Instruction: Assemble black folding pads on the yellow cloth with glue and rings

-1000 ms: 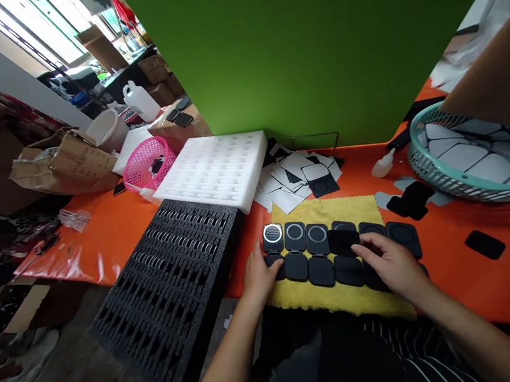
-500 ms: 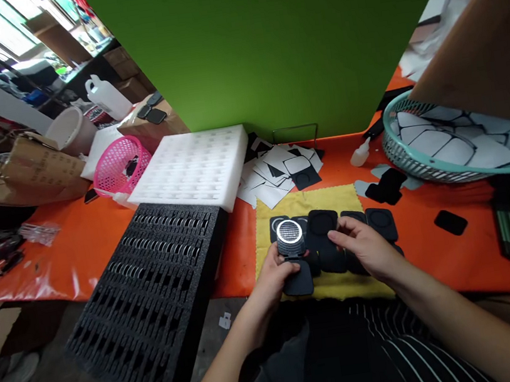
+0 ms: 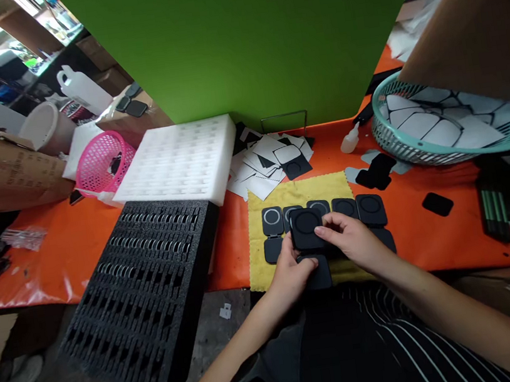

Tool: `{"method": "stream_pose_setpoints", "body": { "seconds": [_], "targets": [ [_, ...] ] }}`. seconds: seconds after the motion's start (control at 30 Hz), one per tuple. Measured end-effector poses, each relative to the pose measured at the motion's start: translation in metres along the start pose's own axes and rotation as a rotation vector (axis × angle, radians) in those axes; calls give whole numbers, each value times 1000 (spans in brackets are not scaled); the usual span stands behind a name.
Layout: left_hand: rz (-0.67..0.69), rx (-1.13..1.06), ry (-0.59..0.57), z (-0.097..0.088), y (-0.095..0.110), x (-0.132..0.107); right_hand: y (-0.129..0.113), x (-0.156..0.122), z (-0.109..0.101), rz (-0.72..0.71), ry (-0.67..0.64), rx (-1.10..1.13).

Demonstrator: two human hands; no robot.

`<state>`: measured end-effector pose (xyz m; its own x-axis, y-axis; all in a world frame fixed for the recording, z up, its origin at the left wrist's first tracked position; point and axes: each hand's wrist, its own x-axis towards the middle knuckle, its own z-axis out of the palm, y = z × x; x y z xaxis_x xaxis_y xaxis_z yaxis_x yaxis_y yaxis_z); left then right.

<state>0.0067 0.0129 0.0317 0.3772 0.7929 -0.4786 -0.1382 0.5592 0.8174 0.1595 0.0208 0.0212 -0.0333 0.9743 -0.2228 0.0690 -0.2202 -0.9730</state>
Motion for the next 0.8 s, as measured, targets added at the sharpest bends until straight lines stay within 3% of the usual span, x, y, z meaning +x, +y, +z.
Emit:
{"method": "stream_pose_setpoints", "body": {
  "seconds": [0.8],
  "targets": [
    [49,68,-19,2,-5,1,1,0,1,5,52,-87]
  ]
}}
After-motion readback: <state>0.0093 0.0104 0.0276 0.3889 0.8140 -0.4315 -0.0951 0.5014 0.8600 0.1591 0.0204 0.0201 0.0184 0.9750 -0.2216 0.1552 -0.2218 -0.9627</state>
